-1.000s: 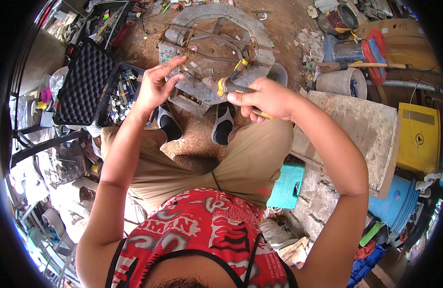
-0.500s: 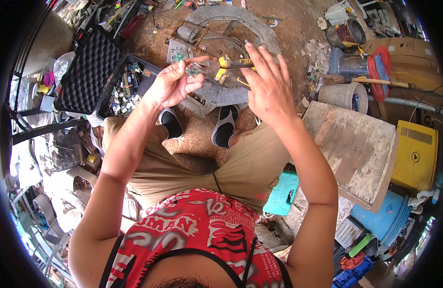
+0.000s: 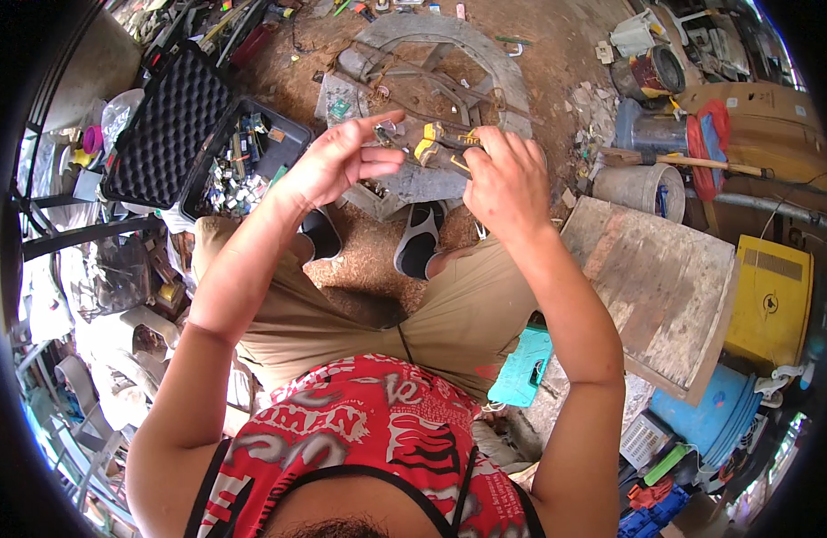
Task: The person disassembles small electronic components using a screwdriver and pliers while sitting in a workshop area.
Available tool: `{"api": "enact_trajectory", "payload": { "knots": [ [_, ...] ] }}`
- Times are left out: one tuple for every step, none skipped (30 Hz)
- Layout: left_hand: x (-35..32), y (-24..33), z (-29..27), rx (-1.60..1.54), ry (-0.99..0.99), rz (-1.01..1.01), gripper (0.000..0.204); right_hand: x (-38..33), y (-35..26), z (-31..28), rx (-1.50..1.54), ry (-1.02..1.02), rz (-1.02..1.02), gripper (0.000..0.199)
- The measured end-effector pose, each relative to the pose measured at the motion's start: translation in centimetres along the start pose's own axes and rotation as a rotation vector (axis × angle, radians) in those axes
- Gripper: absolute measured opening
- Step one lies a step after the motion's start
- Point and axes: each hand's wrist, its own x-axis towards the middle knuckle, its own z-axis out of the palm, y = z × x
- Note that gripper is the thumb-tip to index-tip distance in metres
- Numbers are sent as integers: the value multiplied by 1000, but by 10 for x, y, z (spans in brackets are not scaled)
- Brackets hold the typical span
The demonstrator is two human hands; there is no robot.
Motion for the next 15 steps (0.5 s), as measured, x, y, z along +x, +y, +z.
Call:
{"api": "enact_trajectory", "payload": {
  "knots": [
    [0, 3, 4, 197, 169, -39, 48, -1, 1, 3, -5, 3, 12, 19],
    [1, 2, 5, 233, 207, -53, 45, -3, 1, 5, -10, 6, 23, 19],
    [1, 1, 5, 267, 251, -67, 41, -4, 1, 8, -10, 8, 32, 19],
    [1, 0, 5, 302, 295, -81, 37, -6, -1, 10, -8, 14, 38, 18],
    [1, 0, 4, 258, 308, -82, 36, -7, -3, 12, -6, 21, 43, 17],
    [0, -2, 3, 214, 319, -83, 35, -8, -5, 14, -7, 27, 50, 16],
    [0, -3, 2, 169, 330, -85, 35, -8, -7, 16, 16, 21, 67, 16],
    [0, -5, 1, 182, 321, -65, 34, -9, -8, 18, 39, 15, 84, 17],
    [1, -6, 1, 196, 313, -43, 34, -8, -8, 20, 61, 12, 99, 17],
    [2, -6, 1, 210, 304, -21, 33, -8, -8, 21, 148, -38, 149, 16],
    [2, -5, -1, 224, 271, -35, 33, -8, -8, 22, 235, -89, 199, 15],
    [2, -3, -4, 238, 238, -48, 34, -7, -7, 22, 321, -139, 248, 15],
    [2, -1, -8, 251, 205, -62, 34, -7, -6, 22, 396, -190, 270, 15],
    [3, 1, -11, 256, 174, -72, 37, -7, -3, 22, 470, -241, 293, 15],
    [4, 3, -15, 262, 144, -82, 40, -6, 0, 21, 545, -291, 313, 16]
  ]
}}
